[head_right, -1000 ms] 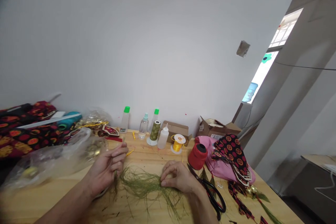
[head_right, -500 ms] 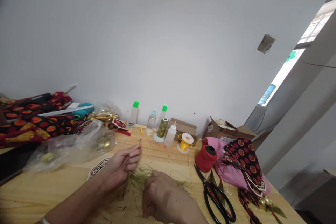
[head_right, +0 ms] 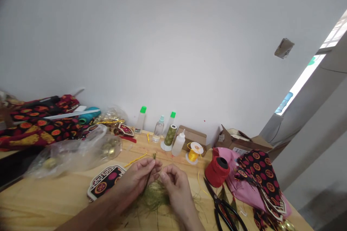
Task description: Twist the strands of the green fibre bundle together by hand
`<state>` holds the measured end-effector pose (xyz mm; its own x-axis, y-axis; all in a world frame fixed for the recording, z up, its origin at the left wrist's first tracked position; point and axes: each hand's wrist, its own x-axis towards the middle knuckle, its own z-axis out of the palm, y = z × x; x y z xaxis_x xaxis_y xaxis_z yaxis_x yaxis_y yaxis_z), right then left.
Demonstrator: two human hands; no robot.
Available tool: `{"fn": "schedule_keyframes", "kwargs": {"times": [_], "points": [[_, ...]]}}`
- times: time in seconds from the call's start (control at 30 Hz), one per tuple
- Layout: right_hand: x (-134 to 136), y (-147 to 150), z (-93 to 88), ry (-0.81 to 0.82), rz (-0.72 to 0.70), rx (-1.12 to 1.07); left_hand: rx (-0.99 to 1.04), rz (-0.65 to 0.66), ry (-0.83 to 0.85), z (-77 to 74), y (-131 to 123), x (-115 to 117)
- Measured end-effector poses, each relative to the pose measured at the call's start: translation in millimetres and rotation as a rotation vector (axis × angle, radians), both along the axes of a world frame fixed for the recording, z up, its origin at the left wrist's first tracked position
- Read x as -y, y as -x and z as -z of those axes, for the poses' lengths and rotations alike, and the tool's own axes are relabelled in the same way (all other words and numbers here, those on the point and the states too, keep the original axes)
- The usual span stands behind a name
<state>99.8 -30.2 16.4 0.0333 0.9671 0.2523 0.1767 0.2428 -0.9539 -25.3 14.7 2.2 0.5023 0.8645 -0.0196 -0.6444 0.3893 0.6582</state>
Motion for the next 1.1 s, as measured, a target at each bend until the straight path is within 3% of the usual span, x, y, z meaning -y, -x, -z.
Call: {"fn": "schedule_keyframes", "kwargs": {"times": [0.13, 0.37, 0.77, 0.97, 1.1], "points": [[2, 10, 7.0, -0.023, 0.053, -0.13, 0.0, 0.039, -0.037, 0.6, -6, 7], [2, 13, 9.6, -0.005, 0.157, -0.177, 0.087, 0.155, -0.078, 1.8, -9, 12], [5, 4, 12.9, -0.321, 0.44, 0.562, 0.112, 0.194, -0.057, 0.8, -8, 16], [9, 4, 8.3, -0.426, 0.394, 0.758, 0.074, 0.163, -0.049, -0.7, -7, 14], [12, 4, 6.2, -0.413, 0.331, 0.73, 0.021, 0.128, -0.058, 0.3, -6, 13]]}}
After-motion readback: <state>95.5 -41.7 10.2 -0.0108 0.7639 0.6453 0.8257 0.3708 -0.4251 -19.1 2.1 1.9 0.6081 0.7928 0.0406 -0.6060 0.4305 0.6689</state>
